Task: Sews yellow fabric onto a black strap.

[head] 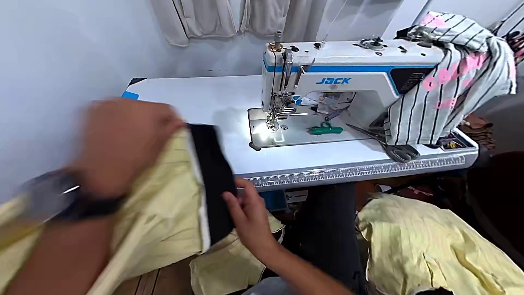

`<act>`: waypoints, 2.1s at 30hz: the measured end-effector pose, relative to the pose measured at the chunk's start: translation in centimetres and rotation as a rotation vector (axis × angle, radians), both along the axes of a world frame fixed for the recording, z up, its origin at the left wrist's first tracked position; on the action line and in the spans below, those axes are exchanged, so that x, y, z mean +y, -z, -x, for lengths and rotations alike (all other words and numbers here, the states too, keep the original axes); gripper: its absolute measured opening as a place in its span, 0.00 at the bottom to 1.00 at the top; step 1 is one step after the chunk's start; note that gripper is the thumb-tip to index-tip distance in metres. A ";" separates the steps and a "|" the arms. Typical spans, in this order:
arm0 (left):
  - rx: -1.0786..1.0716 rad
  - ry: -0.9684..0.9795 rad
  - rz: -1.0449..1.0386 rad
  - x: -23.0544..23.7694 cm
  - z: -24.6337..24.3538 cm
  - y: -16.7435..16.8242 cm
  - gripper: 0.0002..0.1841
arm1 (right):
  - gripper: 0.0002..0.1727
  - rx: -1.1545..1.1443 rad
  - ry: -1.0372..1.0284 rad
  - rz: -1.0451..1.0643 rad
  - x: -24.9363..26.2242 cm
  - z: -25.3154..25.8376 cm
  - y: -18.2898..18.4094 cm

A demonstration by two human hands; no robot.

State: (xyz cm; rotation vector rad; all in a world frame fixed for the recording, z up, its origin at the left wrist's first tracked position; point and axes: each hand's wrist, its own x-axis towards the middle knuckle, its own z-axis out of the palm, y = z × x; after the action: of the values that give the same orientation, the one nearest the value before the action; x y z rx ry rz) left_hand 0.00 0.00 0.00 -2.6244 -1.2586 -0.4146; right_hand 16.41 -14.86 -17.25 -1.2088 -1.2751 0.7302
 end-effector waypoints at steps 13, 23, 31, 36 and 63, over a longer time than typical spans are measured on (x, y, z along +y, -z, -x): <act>-0.319 0.286 0.411 9.4 -17.7 16.4 0.12 | 0.19 -0.789 0.301 0.169 7.6 -12.9 0.9; -0.284 0.303 0.421 11.8 -19.7 15.2 0.15 | 0.19 -0.844 0.332 0.251 10.4 -14.2 0.1; -0.200 0.273 0.402 12.3 -19.8 14.7 0.16 | 0.20 -0.839 0.320 0.253 10.5 -14.3 0.2; -0.519 -0.059 1.054 10.6 -19.0 10.3 0.14 | 0.19 -0.831 0.353 0.263 10.9 -13.7 -0.2; 0.033 0.256 0.334 4.7 -16.1 16.4 0.42 | 0.24 -0.993 0.141 0.091 5.1 -16.4 0.8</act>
State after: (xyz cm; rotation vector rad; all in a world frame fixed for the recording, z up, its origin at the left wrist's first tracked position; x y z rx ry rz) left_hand 16.05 4.74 -16.43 -3.0757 -1.0620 -0.2117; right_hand 32.77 -9.71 -18.08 -1.8100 -1.9240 0.0335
